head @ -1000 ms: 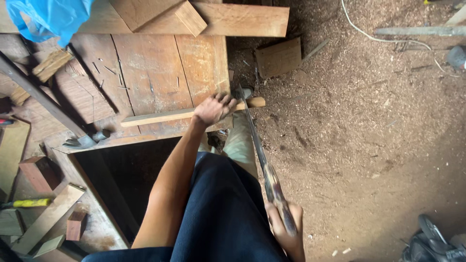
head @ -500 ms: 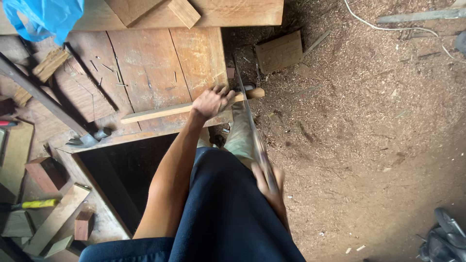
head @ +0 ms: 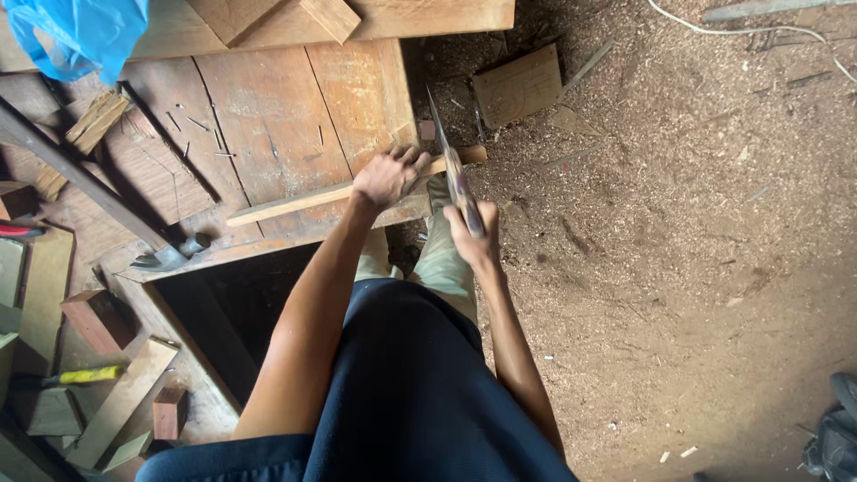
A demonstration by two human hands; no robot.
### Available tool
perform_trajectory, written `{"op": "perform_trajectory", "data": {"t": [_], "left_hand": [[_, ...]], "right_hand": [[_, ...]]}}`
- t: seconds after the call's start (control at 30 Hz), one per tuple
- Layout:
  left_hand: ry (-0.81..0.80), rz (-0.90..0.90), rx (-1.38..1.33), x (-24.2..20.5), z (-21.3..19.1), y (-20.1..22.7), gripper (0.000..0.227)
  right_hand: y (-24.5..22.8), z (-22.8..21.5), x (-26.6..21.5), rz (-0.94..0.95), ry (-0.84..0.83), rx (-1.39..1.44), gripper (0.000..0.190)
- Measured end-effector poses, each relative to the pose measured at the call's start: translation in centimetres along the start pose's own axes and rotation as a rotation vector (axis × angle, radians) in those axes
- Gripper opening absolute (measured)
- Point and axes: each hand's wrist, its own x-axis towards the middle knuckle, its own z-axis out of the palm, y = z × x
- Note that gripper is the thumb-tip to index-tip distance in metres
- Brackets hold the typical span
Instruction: The person uses a hand saw to cut a small wooden plank on a workbench. They hold the plank steady with one hand while sawing with the other, producing sawdust as the cut progresses.
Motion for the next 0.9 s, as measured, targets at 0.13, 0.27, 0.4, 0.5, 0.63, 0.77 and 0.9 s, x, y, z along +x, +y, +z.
{"op": "perform_trajectory", "data": {"t": [0.13,0.27,0.4,0.5,0.63,0.77,0.9], "left_hand": [[0.092,0.024,0.010,0.3,-0.3,-0.2,0.051],[-0.050,-0.022,-0.008,0.1,0.2,0.3,0.052],[-0.007,0.000,0.040,0.7,0.3,-0.4,0.054],[-0.021,0.004,0.023,0.3,1.2,0.6,0.052],[0.029,0.003,0.012,0.9,0.7,-0.6,0.046],[-0.006,-0.012,0.012,0.0,0.2,0.3,0.046],[0.038,0.010,0.026,0.6,-0.7,0.0,0.046]], "right_hand": [[-0.4,0.2,-0.3,0.000,0.003,-0.025,0.031],[-5.8,-4.6,-10.2,0.193,-0.043,0.111,0.026],[-9.4,-9.6,-20.2,-0.044,0.026,-0.234,0.020],[-8.9,-10.2,-21.4,0.349,-0.006,-0.027,0.032],[-4.9,-4.4,-7.7,0.098,-0.057,-0.022,0.016],[-1.3,0.6,2.7,-0.063,0.021,0.011,0.031],[-0.7,-0.3,0.8,-0.015,-0.005,-0.043,0.030]]}}
